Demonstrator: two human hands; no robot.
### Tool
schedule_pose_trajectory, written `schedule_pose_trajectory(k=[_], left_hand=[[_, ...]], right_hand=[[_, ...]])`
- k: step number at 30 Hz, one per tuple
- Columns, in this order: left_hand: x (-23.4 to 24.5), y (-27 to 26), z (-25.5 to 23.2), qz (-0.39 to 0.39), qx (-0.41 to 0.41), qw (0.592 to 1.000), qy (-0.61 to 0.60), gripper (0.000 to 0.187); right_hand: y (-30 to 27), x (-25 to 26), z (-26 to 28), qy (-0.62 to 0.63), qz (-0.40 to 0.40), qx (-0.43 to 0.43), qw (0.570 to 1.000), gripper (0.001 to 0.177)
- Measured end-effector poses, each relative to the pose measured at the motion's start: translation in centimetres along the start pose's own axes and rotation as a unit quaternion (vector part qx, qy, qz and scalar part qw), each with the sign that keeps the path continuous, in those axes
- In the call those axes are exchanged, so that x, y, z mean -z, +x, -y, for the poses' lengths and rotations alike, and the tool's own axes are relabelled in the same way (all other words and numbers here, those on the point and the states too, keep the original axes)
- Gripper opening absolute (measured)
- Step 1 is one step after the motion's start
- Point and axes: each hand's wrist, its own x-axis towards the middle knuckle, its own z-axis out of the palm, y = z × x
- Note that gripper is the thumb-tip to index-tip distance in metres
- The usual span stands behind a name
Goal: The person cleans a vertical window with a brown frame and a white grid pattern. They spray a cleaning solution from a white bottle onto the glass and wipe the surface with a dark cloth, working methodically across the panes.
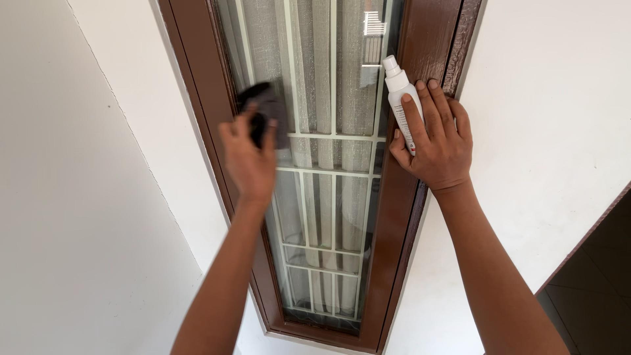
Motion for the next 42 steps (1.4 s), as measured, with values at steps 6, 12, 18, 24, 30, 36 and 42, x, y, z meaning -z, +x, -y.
schedule_pose_trajectory(k=[6, 12, 18, 24, 30, 36, 42], left_hand=[[-1.1, -0.3, 0.1, -0.043, 0.000, 0.999, -0.012, 0.041], [-6.0, -6.7, -4.8, 0.065, -0.127, 0.989, -0.028, 0.065], [-7.0, -10.9, -4.8, 0.100, -0.163, 0.977, -0.089, 0.062], [-4.7, -9.6, 2.8, 0.075, -0.058, 0.995, -0.037, 0.046], [-0.7, -7.0, 6.0, -0.027, -0.005, 0.997, -0.078, 0.033], [-2.3, -7.8, 4.0, -0.023, 0.059, 0.996, -0.066, 0.036], [-5.0, -9.1, 2.1, -0.035, -0.025, 0.998, -0.050, 0.049]], right_hand=[[0.0, -0.2, 0.2, -0.020, 0.002, 0.007, 1.000, 0.047], [-0.3, -0.2, 0.0, -0.017, 0.008, 0.009, 1.000, 0.048], [-0.3, -0.2, -0.2, -0.019, 0.006, 0.013, 1.000, 0.048], [-0.7, -0.6, -0.3, -0.031, 0.012, 0.013, 0.999, 0.047], [-0.8, -0.8, -0.4, -0.032, 0.011, 0.022, 0.999, 0.048], [-0.9, -0.5, -0.3, -0.030, 0.018, 0.019, 0.999, 0.048], [-0.7, -0.6, -0.2, -0.031, 0.002, 0.028, 0.999, 0.048]])
